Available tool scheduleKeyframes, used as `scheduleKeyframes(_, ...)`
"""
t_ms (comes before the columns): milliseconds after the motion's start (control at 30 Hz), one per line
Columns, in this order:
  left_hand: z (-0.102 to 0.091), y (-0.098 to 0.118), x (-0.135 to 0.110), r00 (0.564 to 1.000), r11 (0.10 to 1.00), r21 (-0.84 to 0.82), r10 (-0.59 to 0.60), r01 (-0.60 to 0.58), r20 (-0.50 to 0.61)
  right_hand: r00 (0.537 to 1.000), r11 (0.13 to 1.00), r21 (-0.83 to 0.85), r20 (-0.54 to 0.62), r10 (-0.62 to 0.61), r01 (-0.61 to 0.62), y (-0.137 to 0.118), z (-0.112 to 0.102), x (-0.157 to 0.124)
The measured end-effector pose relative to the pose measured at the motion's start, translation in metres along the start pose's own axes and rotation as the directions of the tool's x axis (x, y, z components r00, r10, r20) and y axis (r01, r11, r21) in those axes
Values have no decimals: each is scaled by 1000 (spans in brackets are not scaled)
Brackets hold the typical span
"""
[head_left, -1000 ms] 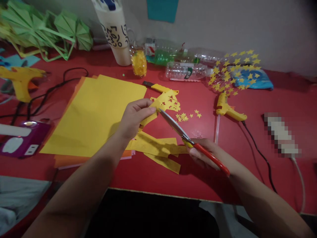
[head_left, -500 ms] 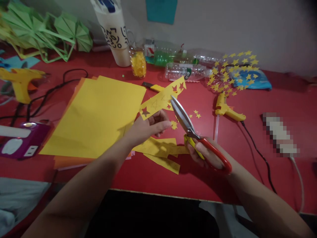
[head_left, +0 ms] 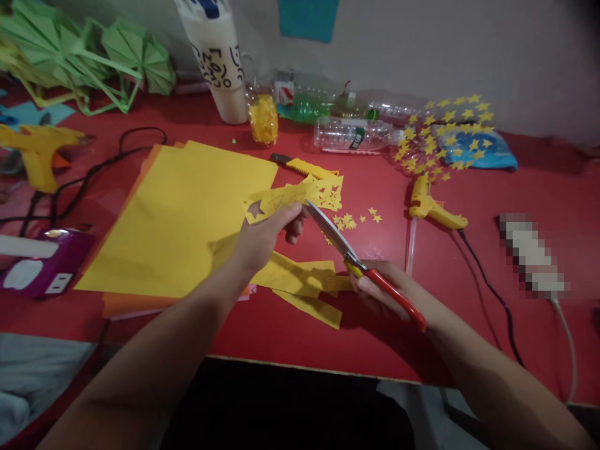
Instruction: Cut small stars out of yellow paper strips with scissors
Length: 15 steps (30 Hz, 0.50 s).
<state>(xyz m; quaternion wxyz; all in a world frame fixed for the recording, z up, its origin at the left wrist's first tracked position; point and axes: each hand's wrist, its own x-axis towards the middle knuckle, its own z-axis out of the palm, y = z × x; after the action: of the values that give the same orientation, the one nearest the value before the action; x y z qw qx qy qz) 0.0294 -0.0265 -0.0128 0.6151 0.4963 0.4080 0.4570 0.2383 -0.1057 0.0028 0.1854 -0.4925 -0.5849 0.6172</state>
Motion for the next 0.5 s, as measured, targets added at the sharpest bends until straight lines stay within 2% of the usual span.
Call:
scheduleKeyframes(200,0,2,-1,999,999,24,-43,44,-12,1000,999,-46,8,-20,20,-1,0,-2)
scheduleKeyframes(367,2,1,-1,999,999,-9,-41,41,-2,998,996,-70,21,-56,57,0,0,-2)
scheduleKeyframes(500,4,0,-1,998,999,15,-47,48,-33,997,993,-87,15,-73,74,0,0,-2)
